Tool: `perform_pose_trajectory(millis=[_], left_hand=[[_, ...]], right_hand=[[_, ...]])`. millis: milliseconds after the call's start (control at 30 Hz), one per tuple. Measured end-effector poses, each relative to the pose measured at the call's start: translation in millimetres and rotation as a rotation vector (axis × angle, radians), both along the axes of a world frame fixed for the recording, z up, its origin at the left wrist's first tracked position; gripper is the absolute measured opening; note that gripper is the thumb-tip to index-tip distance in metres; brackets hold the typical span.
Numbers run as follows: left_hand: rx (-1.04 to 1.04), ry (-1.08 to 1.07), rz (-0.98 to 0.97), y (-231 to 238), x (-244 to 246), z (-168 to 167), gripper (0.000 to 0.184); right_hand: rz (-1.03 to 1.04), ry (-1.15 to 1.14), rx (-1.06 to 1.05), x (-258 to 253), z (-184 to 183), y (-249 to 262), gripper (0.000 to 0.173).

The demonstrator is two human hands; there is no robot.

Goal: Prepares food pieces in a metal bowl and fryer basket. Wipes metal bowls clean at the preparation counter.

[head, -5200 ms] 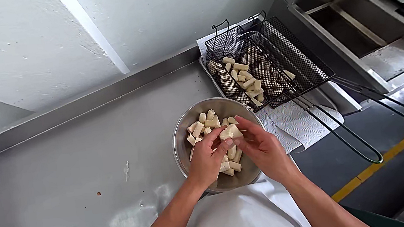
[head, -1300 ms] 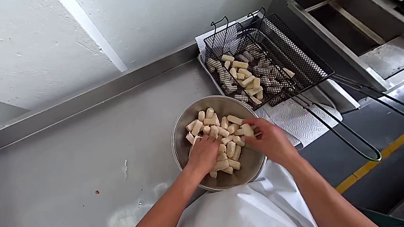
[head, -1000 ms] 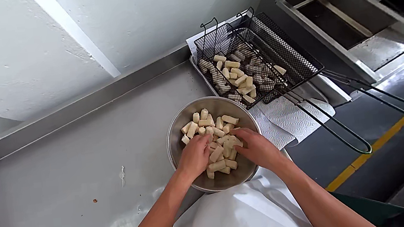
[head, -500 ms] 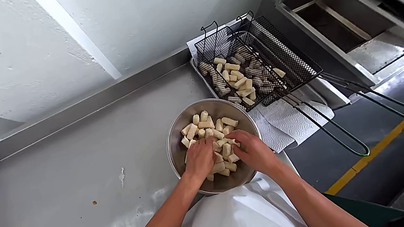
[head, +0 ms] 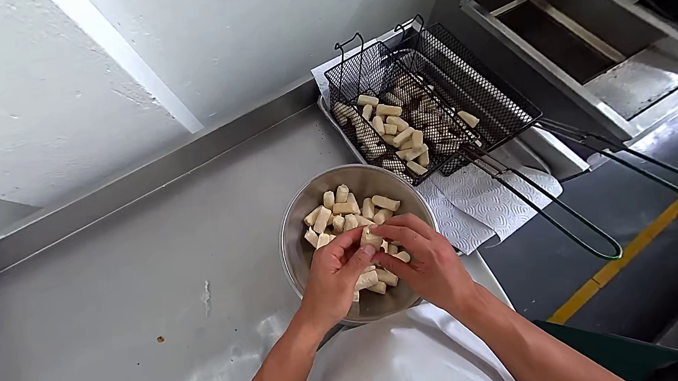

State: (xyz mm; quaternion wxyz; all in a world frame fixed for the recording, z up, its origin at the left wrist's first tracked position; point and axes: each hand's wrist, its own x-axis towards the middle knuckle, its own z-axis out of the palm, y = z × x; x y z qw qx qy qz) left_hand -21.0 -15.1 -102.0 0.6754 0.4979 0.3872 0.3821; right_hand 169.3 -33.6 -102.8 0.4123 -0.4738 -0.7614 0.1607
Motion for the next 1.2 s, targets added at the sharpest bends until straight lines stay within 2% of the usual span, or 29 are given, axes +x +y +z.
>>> perform_pose_trajectory(millis=[100, 200, 333, 433, 567, 733, 800, 900, 1033, 1133, 1200], left_hand=[[0.082, 0.052, -0.012, -2.1, -0.9, 6.6, 0.031], [0.155, 0.141, -0.049, 3.3, -2.6, 17.1, 0.031], [0.216, 0.148, -0.037, 4.5, -3.7, 24.8, 0.031], [0.242, 0.124, -0.01, 2.8, -1.8, 22.1, 0.031], [0.241, 0.117, 0.004, 2.8, -0.4, 23.9, 0.032], [0.302, 0.159, 0.04, 1.9, 2.0, 31.6, 0.033], [0.321, 0.158, 0.038, 3.4, 2.4, 32.8, 0.034], [0.311, 0.113, 0.026, 4.5, 1.6, 33.9, 0.034], [0.315, 0.081, 0.03, 2.1, 1.1, 29.4, 0.034], [0.332, 0.036, 0.002, 3.0, -0.3, 26.9, 0.035], [0.388, 0.031, -0.001, 3.6, -1.5, 26.2, 0.034]], right_hand=[[0.022, 0.013, -0.038, 1.7, 9.5, 0.3, 0.032], [0.047, -0.012, -0.073, 5.4, 18.2, 2.5, 0.048], [0.058, -0.067, 0.099, 2.0, 15.6, 4.9, 0.028], [0.033, -0.04, 0.178, -0.8, 8.9, 3.7, 0.029], [0.0, -0.006, 0.165, -3.8, 5.4, -0.1, 0.035], [0.018, -0.005, 0.223, -6.6, 8.8, 2.4, 0.021], [0.014, 0.018, 0.21, -6.1, 10.8, 4.3, 0.025], [0.0, 0.095, 0.129, -5.7, 11.6, 3.4, 0.045], [-0.005, 0.048, 0.201, -8.2, 11.8, 4.4, 0.033], [0.007, 0.158, 0.07, -7.5, 16.9, 3.6, 0.043], [-0.004, 0.148, 0.061, -8.1, 21.2, 2.8, 0.048]])
